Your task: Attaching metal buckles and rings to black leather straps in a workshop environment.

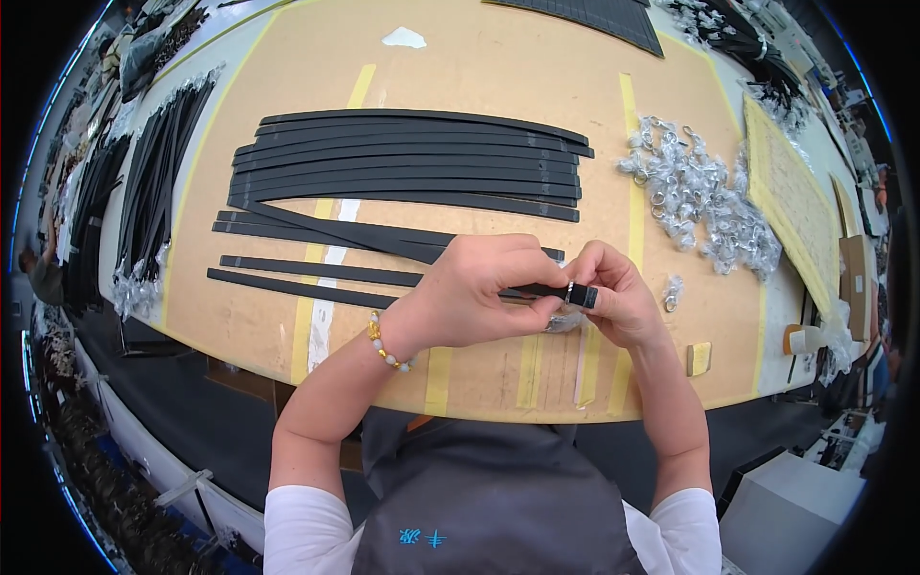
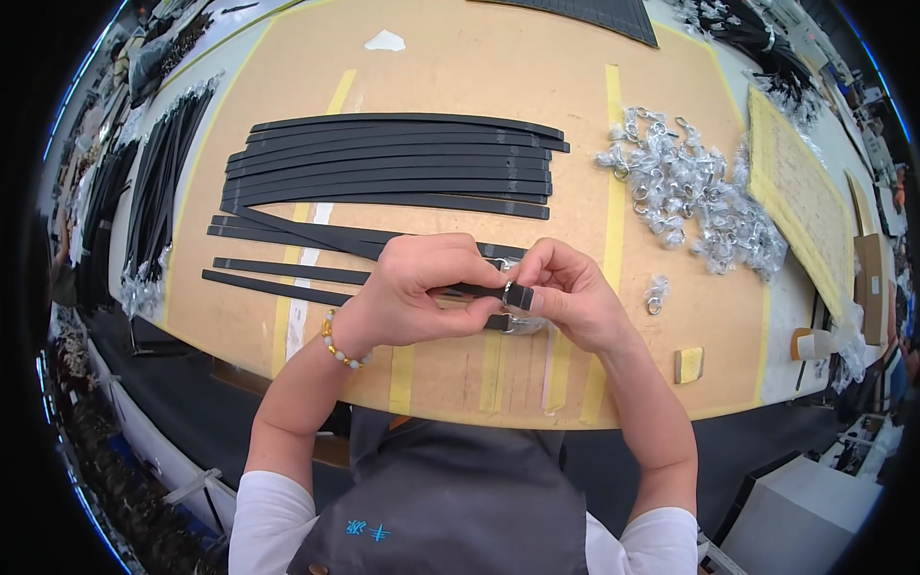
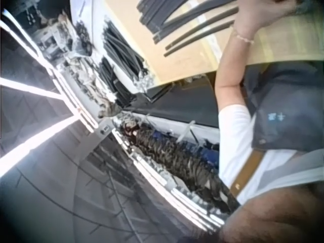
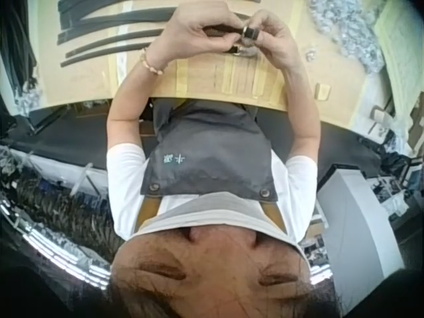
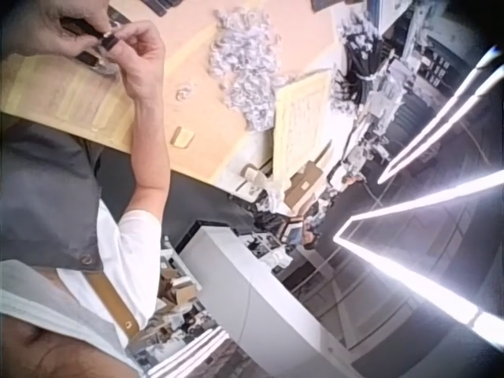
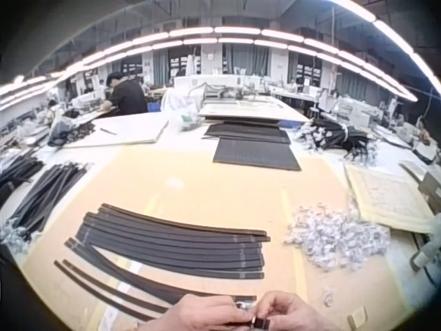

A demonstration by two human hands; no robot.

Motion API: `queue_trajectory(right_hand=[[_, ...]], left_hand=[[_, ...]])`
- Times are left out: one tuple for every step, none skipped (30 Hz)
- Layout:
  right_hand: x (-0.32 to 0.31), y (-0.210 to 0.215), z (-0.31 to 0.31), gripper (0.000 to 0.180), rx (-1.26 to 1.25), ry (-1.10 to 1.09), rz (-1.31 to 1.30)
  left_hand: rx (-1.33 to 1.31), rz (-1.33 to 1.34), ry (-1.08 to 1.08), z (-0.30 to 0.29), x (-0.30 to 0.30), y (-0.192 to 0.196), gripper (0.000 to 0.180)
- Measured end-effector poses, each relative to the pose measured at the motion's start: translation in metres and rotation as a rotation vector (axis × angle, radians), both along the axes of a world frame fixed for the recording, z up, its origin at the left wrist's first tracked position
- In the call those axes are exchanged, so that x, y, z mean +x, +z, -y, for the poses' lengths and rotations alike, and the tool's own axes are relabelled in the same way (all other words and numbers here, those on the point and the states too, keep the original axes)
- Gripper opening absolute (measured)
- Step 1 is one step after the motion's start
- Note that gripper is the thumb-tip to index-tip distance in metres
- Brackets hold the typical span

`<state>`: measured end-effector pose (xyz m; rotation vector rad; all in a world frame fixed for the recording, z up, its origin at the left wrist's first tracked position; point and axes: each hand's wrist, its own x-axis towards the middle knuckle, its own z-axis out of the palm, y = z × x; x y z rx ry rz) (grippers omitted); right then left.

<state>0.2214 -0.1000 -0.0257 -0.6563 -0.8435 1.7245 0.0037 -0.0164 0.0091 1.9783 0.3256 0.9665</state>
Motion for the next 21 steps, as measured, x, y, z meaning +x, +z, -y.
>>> queue_trajectory(right_hand=[[0.000, 0.005, -0.001, 0.021, -0.043, 0.037, 0.010], [0.000, 0.010, -0.001, 0.022, -0.086, 0.074, 0.021], [-0.001, 0.016, -0.001, 0.022, -0.089, 0.077, 0.018], [-0.002, 0.021, -0.001, 0.022, -0.156, 0.115, 0.092], [-0.003, 0.023, -0.002, 0.023, -0.223, 0.155, 0.165], [-0.002, 0.022, 0.000, 0.023, -0.226, 0.153, 0.164], [-0.003, 0.021, 0.002, 0.021, -0.196, 0.138, 0.260], [-0.003, 0.020, 0.004, 0.020, -0.165, 0.124, 0.355], [-0.005, 0.019, 0.006, 0.020, -0.167, 0.122, 0.352], [-0.009, 0.020, 0.008, 0.018, -0.180, 0.079, 0.393], [-0.011, 0.021, 0.008, 0.015, -0.192, 0.036, 0.434], [-0.011, 0.021, 0.008, 0.015, -0.193, 0.036, 0.431], [-0.011, 0.021, 0.008, 0.016, -0.207, 0.029, 0.426], [-0.011, 0.022, 0.008, 0.016, -0.221, 0.021, 0.421], [-0.010, 0.023, 0.007, 0.016, -0.221, 0.022, 0.419], [-0.010, 0.025, 0.007, 0.016, -0.229, 0.029, 0.443], [-0.010, 0.026, 0.007, 0.017, -0.237, 0.036, 0.468], [-0.010, 0.028, 0.007, 0.017, -0.238, 0.036, 0.467], [-0.010, 0.029, 0.006, 0.017, -0.238, 0.036, 0.464], [-0.010, 0.029, 0.007, 0.018, -0.238, 0.037, 0.461], [-0.010, 0.028, 0.007, 0.018, -0.238, 0.038, 0.460]], left_hand=[[-0.004, 0.000, 0.000, 0.002, 0.000, -0.001, 0.019], [-0.007, -0.001, -0.001, 0.003, 0.000, -0.003, 0.019], [-0.011, -0.004, 0.002, 0.003, -0.001, -0.002, 0.019], [-0.002, -0.034, -0.015, 0.003, -0.003, -0.001, 0.020], [0.006, -0.065, -0.031, 0.004, -0.004, -0.001, 0.020], [0.003, -0.066, -0.034, 0.005, -0.003, -0.003, 0.020], [0.045, -0.100, -0.042, 0.006, -0.001, -0.008, 0.021], [0.088, -0.135, -0.050, 0.007, 0.000, -0.011, 0.021], [0.085, -0.137, -0.053, 0.007, 0.000, -0.011, 0.021], [0.092, -0.170, -0.065, 0.007, 0.001, -0.011, 0.022], [0.098, -0.202, -0.077, 0.007, 0.002, -0.011, 0.023], [0.098, -0.205, -0.078, 0.007, 0.003, -0.011, 0.023], [0.049, -0.198, -0.057, 0.008, 0.004, -0.011, 0.023], [0.001, -0.190, -0.036, 0.008, 0.005, -0.011, 0.024], [0.001, -0.193, -0.037, 0.008, 0.004, -0.011, 0.024], [-0.007, -0.217, -0.043, 0.006, 0.003, -0.012, 0.025], [-0.016, -0.242, -0.048, 0.005, 0.002, -0.012, 0.025], [-0.017, -0.243, -0.049, 0.004, 0.001, -0.011, 0.025], [-0.018, -0.258, -0.055, 0.004, 0.001, -0.009, 0.025], [-0.020, -0.272, -0.060, 0.003, 0.001, -0.009, 0.024], [-0.020, -0.272, -0.060, 0.003, 0.001, -0.009, 0.024]])
